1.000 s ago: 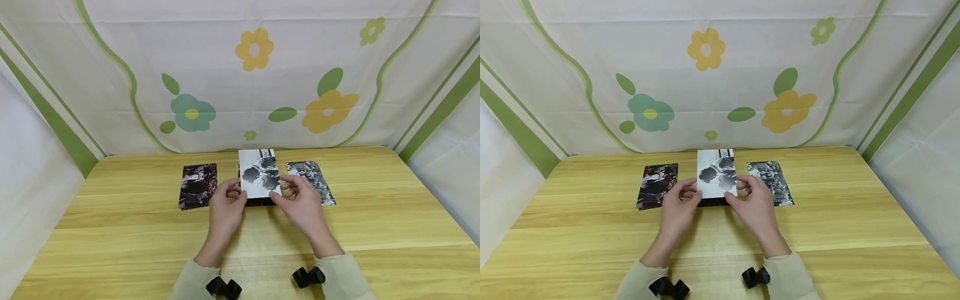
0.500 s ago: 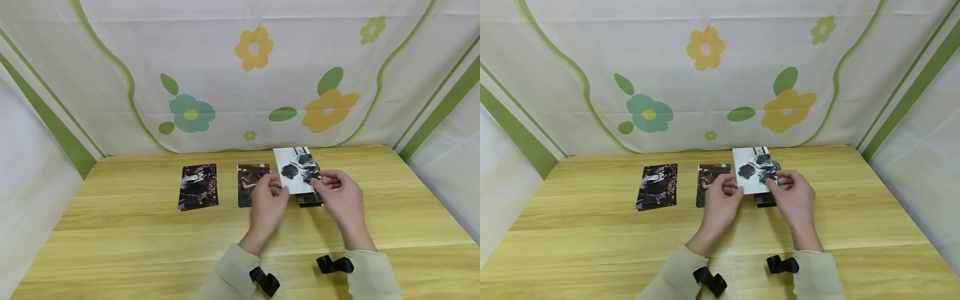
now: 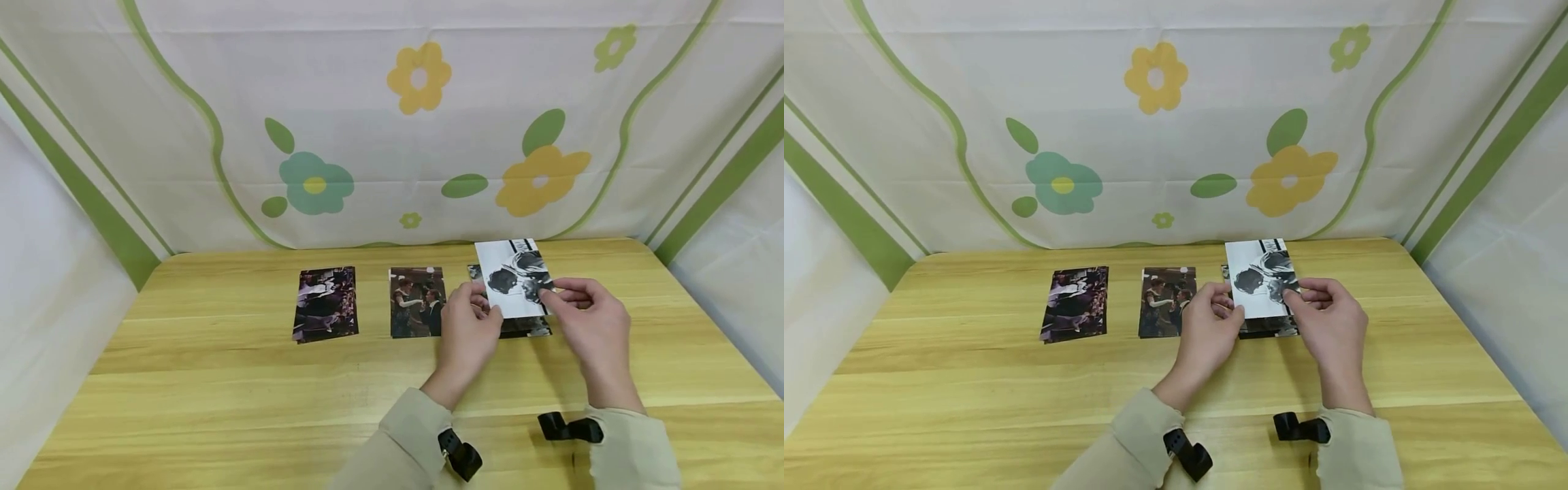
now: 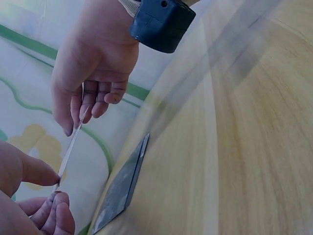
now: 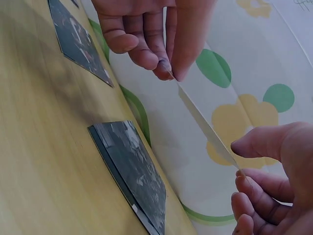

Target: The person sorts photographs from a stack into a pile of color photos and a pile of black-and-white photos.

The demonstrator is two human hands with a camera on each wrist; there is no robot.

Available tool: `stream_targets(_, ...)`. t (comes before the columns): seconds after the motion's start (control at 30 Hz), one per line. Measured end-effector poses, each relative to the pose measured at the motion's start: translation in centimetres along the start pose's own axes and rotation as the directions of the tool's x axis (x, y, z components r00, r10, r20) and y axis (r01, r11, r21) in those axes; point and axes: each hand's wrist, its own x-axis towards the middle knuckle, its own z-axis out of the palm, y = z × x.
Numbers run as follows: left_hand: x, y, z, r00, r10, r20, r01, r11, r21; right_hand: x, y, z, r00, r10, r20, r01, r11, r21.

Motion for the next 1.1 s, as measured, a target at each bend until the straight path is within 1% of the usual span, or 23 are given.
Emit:
stream_targets(0.27, -0.1, -0.7, 0.4, 1.000, -0.023, 0.000, 0.023, 0.998, 0.059, 0.4, 1.0, 0.2, 0.999, 0.019, 0.043, -0.017, 0.999, -0.037)
stream_targets(0.43, -0.2, -1.2, 0.7, 0.999, -0.050, 0.020, 0.047, 0.994, 0.096, 0.8, 2.1, 0.6, 0.997, 0.037, 0.072, -0.033, 0.997, -0.063)
stream_targets(0.6, -0.2, -1.7, 1.0, 0.997, -0.074, 0.025, 0.069, 0.983, 0.173, 1.3, 3.3, 1.3, 0.992, 0.063, 0.113, -0.056, 0.996, -0.067)
stream_targets(0.73, -0.2, -1.9, 1.3, 0.996, -0.083, 0.012, 0.078, 0.970, 0.232, 1.5, 4.1, 1.9, 0.995, 0.032, 0.099, -0.021, 0.994, -0.109)
stream_targets(0.87, -0.2, -1.9, 1.5, 0.995, -0.098, -0.002, 0.095, 0.961, 0.261, 1.5, 4.3, 2.3, 0.997, -0.004, 0.077, 0.015, 0.989, -0.148)
stream_targets(0.93, -0.1, -1.9, 1.6, 0.994, -0.105, -0.002, 0.101, 0.954, 0.281, 1.5, 4.2, 2.4, 0.997, -0.008, 0.073, 0.020, 0.988, -0.155)
stream_targets(1.1, -0.1, -2.0, 1.6, 0.996, -0.092, 0.019, 0.080, 0.942, 0.327, 1.4, 4.3, 2.5, 0.998, -0.013, 0.068, 0.023, 0.987, -0.159)
